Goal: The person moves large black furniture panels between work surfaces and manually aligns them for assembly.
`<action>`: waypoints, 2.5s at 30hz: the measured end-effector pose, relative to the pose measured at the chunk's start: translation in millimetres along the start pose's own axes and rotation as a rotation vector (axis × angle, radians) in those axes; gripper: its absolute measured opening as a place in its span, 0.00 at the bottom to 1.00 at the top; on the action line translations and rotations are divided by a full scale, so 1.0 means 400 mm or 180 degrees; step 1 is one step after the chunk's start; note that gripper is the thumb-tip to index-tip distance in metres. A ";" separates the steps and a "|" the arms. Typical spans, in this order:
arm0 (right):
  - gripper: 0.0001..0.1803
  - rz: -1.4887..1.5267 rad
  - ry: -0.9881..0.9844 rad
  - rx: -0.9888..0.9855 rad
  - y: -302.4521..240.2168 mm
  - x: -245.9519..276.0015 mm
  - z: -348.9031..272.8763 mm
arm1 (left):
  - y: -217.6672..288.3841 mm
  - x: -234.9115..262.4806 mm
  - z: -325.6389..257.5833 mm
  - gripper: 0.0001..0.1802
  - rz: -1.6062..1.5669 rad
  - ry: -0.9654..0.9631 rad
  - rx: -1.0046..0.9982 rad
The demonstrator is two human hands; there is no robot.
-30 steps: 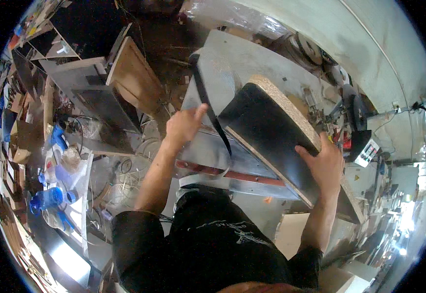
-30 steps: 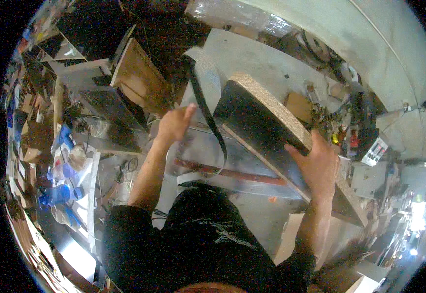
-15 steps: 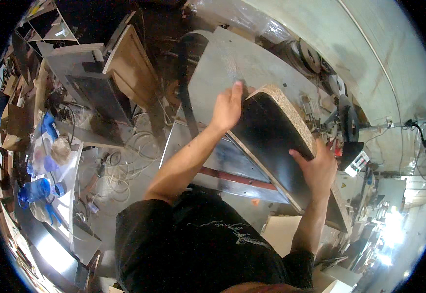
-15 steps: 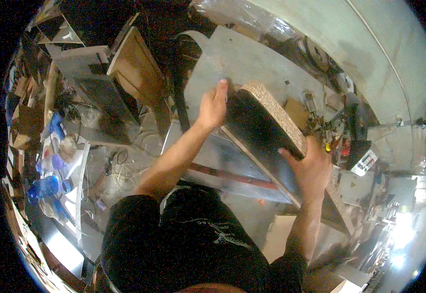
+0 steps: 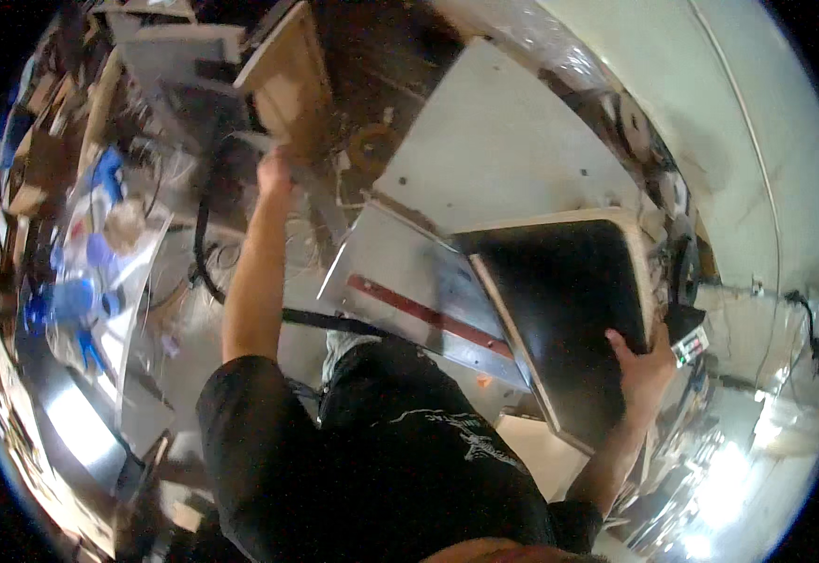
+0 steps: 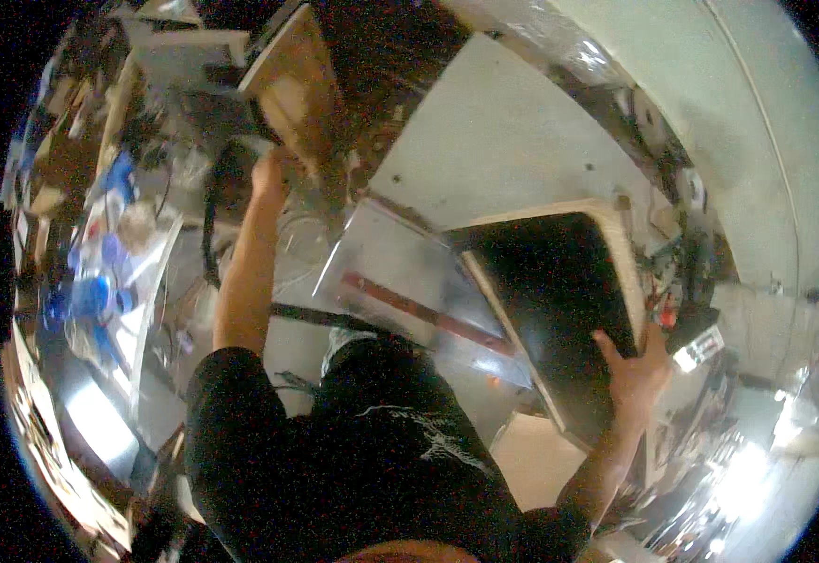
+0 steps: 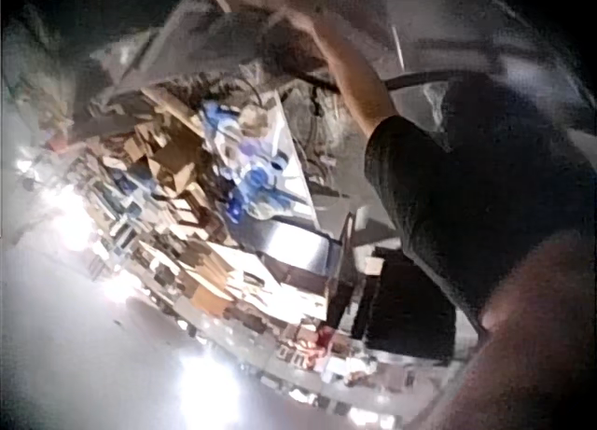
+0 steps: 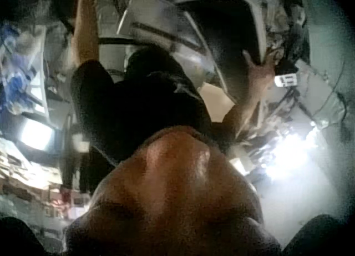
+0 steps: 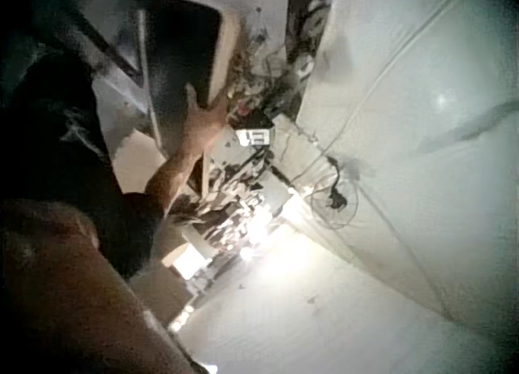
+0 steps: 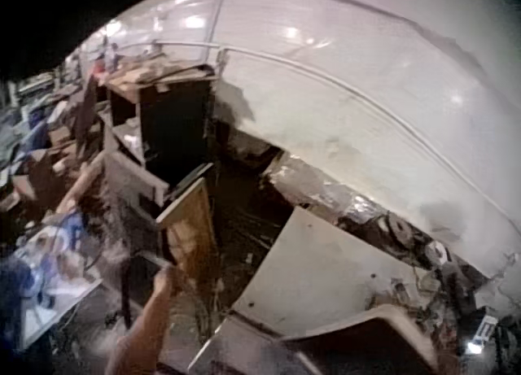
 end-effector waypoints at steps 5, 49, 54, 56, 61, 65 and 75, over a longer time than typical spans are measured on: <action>0.41 -0.0129 0.0334 0.0108 0.045 -0.021 0.017 | 0.012 0.059 -0.032 0.19 0.2263 -0.0844 -0.2531; 0.27 -0.0180 0.0034 -0.0332 0.249 0.031 -0.200 | -0.076 -0.433 -0.972 0.33 0.0489 -0.3084 -0.0403; 0.19 0.0106 -0.0188 0.0075 0.160 0.009 -0.339 | 0.073 -0.603 -1.288 0.50 -0.1082 -0.3934 0.0256; 0.17 0.0224 -0.0268 0.0733 0.113 -0.035 -0.417 | 0.062 -0.597 -1.390 0.52 -0.1617 -0.3969 0.1106; 0.26 0.0757 0.0136 0.0668 0.070 -0.082 -0.588 | 0.066 -0.471 -1.443 0.29 -0.1350 -0.2445 0.1169; 0.33 0.1206 -0.0723 0.0799 0.134 -0.184 -0.755 | -0.001 -0.373 -1.447 0.27 -0.0782 -0.1843 0.0933; 0.43 0.0415 -0.0561 0.0221 0.399 -0.168 -0.983 | -0.043 -0.330 -1.546 0.31 -0.0996 -0.1734 0.0688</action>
Point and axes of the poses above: each hand's wrist, its own z-axis towards the middle knuckle, its own x-axis out of the back of the hand, y = z × x, the point moved 7 cm from there along z, towards the middle knuckle, and after that the axes turned 8 degrees about -x, right-handed, at the moved point
